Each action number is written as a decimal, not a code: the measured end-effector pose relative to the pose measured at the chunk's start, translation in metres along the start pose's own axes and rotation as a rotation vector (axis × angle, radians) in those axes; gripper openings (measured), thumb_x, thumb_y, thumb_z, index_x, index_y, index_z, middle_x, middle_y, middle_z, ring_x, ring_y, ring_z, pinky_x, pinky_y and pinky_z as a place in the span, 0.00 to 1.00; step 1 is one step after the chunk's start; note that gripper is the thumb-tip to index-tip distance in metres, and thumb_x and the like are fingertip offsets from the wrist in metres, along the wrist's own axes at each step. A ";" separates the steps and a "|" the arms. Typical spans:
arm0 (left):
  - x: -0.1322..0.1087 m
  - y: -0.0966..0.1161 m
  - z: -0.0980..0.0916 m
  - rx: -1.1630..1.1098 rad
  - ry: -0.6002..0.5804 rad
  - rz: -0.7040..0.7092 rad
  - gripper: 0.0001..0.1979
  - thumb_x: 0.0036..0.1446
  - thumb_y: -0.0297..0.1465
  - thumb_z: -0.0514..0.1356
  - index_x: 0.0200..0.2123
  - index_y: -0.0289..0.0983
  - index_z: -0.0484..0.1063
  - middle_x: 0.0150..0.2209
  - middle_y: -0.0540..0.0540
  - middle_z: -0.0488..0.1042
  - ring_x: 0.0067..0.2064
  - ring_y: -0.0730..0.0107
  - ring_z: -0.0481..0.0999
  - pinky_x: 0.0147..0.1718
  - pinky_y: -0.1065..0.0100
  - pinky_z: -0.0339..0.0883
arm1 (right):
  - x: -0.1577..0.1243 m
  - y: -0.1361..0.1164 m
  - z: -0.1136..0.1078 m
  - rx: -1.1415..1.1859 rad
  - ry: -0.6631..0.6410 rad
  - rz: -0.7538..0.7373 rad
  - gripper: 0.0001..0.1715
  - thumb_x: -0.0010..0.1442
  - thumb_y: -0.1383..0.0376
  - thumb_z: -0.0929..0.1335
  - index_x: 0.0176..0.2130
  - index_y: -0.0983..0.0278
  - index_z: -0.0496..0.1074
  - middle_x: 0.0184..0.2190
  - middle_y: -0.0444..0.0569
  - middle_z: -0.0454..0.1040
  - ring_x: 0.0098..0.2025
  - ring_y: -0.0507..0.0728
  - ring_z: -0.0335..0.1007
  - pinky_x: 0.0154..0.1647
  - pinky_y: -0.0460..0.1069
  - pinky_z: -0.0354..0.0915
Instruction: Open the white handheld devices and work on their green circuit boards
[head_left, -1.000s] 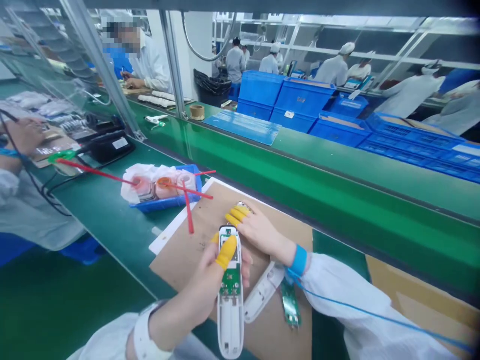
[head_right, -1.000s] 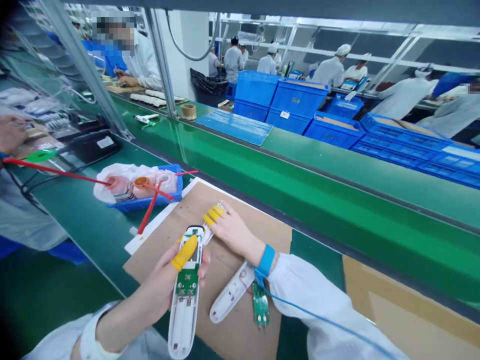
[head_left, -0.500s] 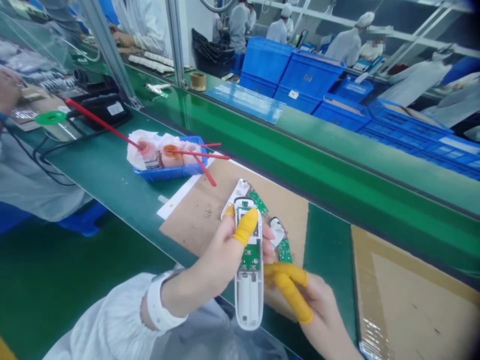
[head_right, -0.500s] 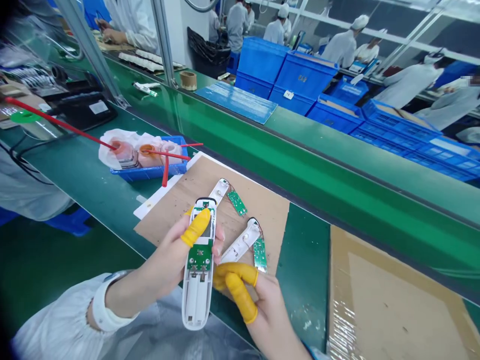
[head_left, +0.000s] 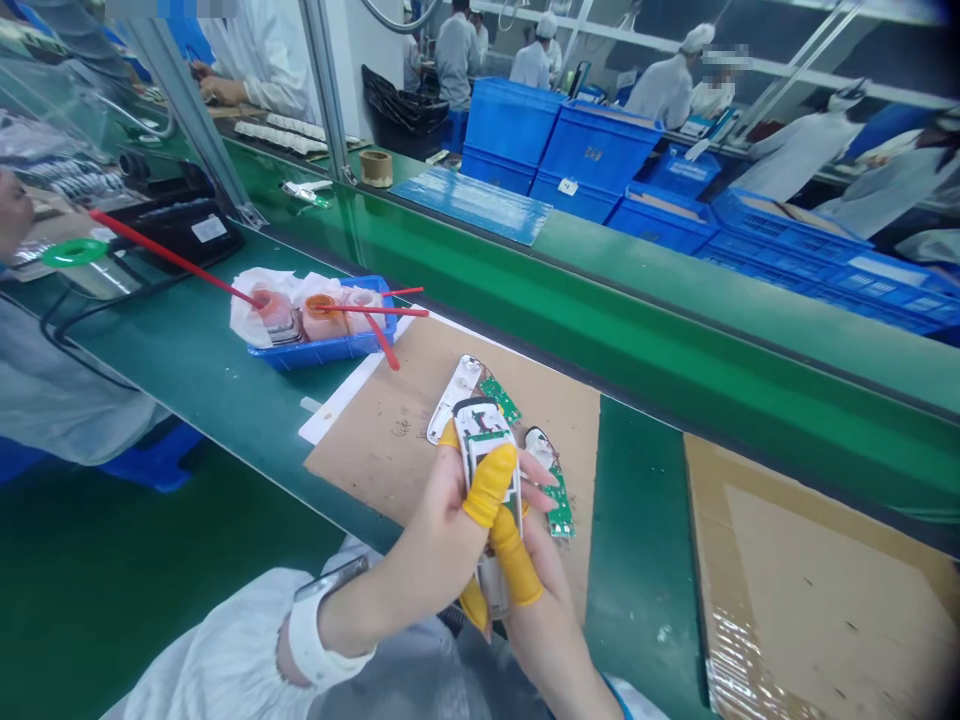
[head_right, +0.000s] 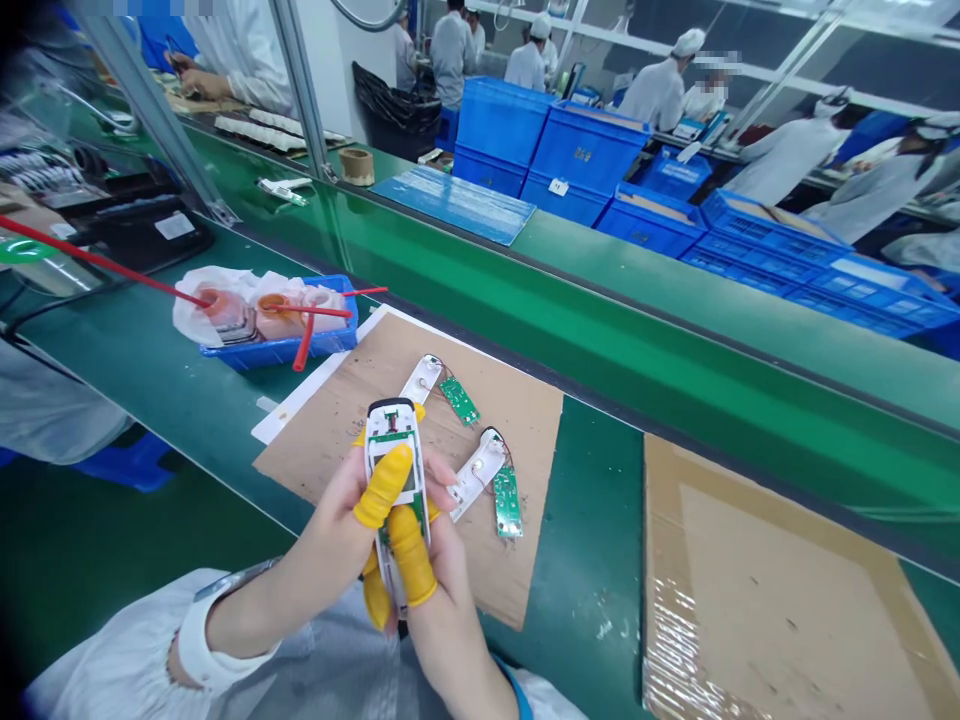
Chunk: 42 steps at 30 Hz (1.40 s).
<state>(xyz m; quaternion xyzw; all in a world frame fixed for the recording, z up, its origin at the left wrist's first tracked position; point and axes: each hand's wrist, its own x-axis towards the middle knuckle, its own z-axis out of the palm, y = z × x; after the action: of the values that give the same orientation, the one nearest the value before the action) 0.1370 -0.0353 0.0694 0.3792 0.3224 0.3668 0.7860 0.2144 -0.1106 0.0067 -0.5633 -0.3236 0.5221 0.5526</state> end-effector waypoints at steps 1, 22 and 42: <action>0.000 -0.002 -0.001 0.023 0.000 0.010 0.19 0.55 0.46 0.60 0.37 0.37 0.61 0.38 0.43 0.78 0.32 0.71 0.78 0.29 0.72 0.72 | 0.001 0.002 0.000 -0.026 0.000 -0.044 0.28 0.60 0.47 0.66 0.53 0.60 0.70 0.45 0.52 0.76 0.37 0.58 0.77 0.27 0.46 0.73; 0.061 -0.053 -0.029 1.193 -0.162 -0.073 0.22 0.63 0.41 0.45 0.50 0.34 0.67 0.51 0.34 0.73 0.54 0.52 0.71 0.53 0.51 0.63 | 0.248 -0.076 -0.184 -0.647 0.437 0.041 0.14 0.64 0.61 0.66 0.46 0.67 0.68 0.38 0.47 0.72 0.33 0.51 0.70 0.33 0.48 0.70; 0.050 -0.046 -0.018 0.355 -0.240 -0.229 0.19 0.60 0.49 0.49 0.30 0.40 0.59 0.24 0.53 0.69 0.19 0.76 0.69 0.21 0.71 0.64 | 0.098 -0.058 -0.137 -0.396 -0.218 0.155 0.44 0.48 0.31 0.63 0.37 0.68 0.74 0.21 0.48 0.74 0.13 0.49 0.62 0.11 0.43 0.56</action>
<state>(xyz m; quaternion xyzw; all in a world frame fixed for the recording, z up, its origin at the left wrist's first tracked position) 0.1645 -0.0082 0.0111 0.5131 0.3269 0.1652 0.7762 0.3805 -0.0467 0.0180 -0.6242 -0.4331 0.5469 0.3516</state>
